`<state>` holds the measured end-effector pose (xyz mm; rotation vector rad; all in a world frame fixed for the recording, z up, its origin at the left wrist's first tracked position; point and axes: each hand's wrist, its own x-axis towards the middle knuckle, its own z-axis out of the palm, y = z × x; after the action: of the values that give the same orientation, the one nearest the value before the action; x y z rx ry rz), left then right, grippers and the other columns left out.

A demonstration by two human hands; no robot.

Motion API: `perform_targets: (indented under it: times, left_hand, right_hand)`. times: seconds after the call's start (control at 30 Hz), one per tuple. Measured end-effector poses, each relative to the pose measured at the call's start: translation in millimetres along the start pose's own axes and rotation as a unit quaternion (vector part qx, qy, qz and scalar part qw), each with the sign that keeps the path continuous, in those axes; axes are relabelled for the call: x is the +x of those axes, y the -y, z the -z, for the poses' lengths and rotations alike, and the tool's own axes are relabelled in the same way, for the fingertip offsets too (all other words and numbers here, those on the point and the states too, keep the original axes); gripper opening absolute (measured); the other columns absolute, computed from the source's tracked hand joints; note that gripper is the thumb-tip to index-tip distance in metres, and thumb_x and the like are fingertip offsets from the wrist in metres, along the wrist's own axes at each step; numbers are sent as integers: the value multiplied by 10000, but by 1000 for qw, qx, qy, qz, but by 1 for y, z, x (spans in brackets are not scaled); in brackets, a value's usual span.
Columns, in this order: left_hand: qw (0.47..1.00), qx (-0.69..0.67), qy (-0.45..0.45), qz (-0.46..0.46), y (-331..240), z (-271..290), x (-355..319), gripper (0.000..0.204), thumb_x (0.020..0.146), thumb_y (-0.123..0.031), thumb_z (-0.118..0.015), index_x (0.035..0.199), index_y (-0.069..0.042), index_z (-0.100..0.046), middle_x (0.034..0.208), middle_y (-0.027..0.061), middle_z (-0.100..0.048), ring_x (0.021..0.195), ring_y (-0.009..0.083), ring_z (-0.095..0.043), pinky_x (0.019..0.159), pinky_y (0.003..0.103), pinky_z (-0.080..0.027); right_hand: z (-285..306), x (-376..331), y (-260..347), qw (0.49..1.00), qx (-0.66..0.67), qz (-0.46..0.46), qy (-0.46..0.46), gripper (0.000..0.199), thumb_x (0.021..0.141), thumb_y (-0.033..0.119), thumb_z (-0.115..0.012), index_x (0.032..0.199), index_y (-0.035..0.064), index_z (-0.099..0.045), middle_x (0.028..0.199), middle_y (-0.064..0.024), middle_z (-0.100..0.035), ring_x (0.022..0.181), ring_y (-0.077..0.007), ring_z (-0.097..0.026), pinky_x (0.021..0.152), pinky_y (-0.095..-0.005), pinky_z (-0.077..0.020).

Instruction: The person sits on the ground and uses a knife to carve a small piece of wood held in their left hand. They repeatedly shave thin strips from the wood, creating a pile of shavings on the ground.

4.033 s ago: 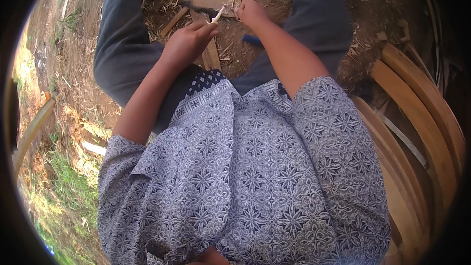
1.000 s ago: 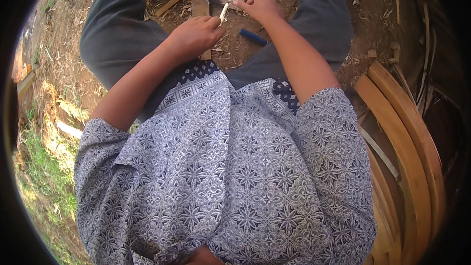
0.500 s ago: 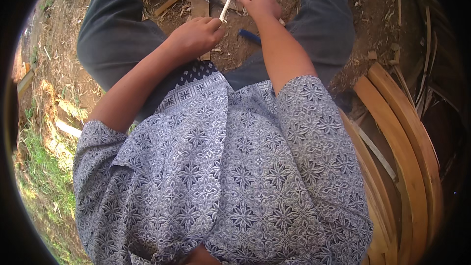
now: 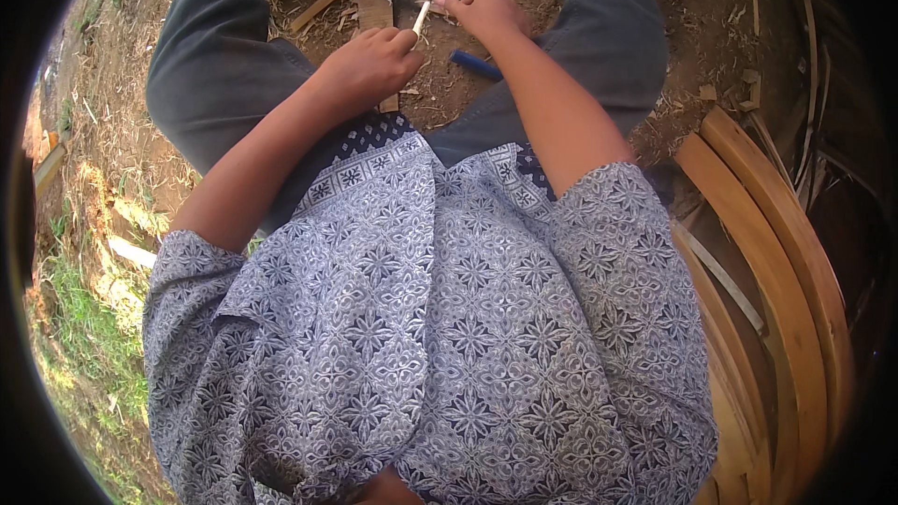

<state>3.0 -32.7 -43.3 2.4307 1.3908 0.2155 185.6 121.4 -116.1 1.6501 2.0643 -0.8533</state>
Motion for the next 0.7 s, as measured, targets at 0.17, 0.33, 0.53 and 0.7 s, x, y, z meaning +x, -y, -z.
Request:
perform_targets:
  times: [0.17,0.33,0.53,0.7]
  left_hand:
    - [1000,11,-2,-7,-1,1,0,87,840,-133,-630,911,-83,-633,951,62,-580,954,224,-643,854,352,-519]
    - [1000,-2,-4,4,-4,4,0,107,848,-125,-624,946,-83,-625,932,57,-586,935,226,-651,838,355,-520]
    - [999,-50,9,17,1,4,-1,107,855,-96,-610,959,-76,-601,913,86,-616,897,273,-673,797,394,-532]
    - [997,-73,22,22,1,5,1,119,849,-82,-613,965,-63,-592,910,104,-619,890,297,-678,782,424,-541]
  right_hand:
    - [-4,15,4,998,-15,-50,-23,535,832,704,-686,922,177,-711,965,-38,-738,951,-248,-717,810,-450,-544]
    - [-3,16,-8,999,-11,-36,-15,549,830,717,-676,931,178,-716,953,-36,-742,943,-241,-716,809,-436,-544]
    - [11,-7,-3,999,5,22,26,612,809,726,-702,858,117,-727,897,-90,-729,887,-246,-712,780,-402,-536]
    - [14,-21,6,1000,-4,17,4,600,830,715,-686,868,118,-730,894,-97,-729,892,-259,-714,775,-412,-542]
